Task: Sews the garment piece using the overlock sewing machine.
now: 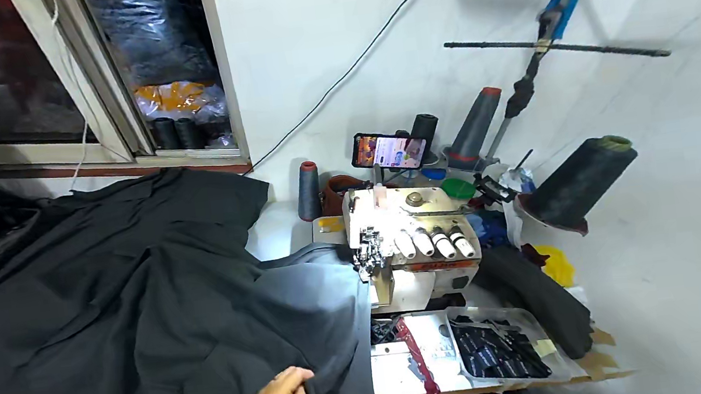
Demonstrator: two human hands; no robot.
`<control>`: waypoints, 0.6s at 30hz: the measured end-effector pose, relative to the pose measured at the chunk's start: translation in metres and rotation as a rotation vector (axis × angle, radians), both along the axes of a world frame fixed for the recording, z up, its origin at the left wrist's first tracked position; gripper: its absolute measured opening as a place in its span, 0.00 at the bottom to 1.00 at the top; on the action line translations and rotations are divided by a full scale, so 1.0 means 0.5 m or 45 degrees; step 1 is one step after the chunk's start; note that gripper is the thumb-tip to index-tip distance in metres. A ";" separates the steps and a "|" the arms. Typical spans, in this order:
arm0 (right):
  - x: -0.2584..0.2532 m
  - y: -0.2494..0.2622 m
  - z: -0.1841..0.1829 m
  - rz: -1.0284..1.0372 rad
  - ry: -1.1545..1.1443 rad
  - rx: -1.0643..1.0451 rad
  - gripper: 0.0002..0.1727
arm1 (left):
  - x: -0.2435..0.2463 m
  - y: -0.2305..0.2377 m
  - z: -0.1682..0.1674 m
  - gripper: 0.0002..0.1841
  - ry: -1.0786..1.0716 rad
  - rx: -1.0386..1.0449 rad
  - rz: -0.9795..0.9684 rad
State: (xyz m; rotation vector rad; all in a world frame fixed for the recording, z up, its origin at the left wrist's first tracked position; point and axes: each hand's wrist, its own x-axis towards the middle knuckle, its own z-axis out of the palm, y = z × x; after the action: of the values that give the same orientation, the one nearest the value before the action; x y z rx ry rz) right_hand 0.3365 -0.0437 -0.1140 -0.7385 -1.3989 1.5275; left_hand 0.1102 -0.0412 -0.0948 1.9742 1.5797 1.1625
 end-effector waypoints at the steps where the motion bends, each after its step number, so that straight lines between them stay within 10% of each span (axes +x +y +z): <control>1: -0.006 -0.001 -0.004 -0.045 0.043 -0.036 0.13 | -0.025 0.008 0.016 0.14 -0.294 -0.173 -0.104; 6: -0.028 -0.005 -0.020 -0.263 0.049 -0.181 0.10 | -0.112 0.030 0.100 0.14 -1.312 -0.723 -0.289; 10: -0.026 -0.003 -0.028 -0.289 0.025 -0.178 0.11 | -0.112 0.047 0.097 0.17 -1.394 -0.900 -0.055; 18: -0.030 -0.004 -0.023 -0.295 0.041 -0.227 0.10 | -0.137 0.037 0.074 0.12 -0.856 -0.832 -0.425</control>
State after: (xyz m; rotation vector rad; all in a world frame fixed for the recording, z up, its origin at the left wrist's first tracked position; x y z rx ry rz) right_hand 0.3216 -0.0458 -0.1255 -0.9461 -1.1202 1.4852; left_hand 0.0419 -0.0224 -0.0579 1.1819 1.0351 0.8791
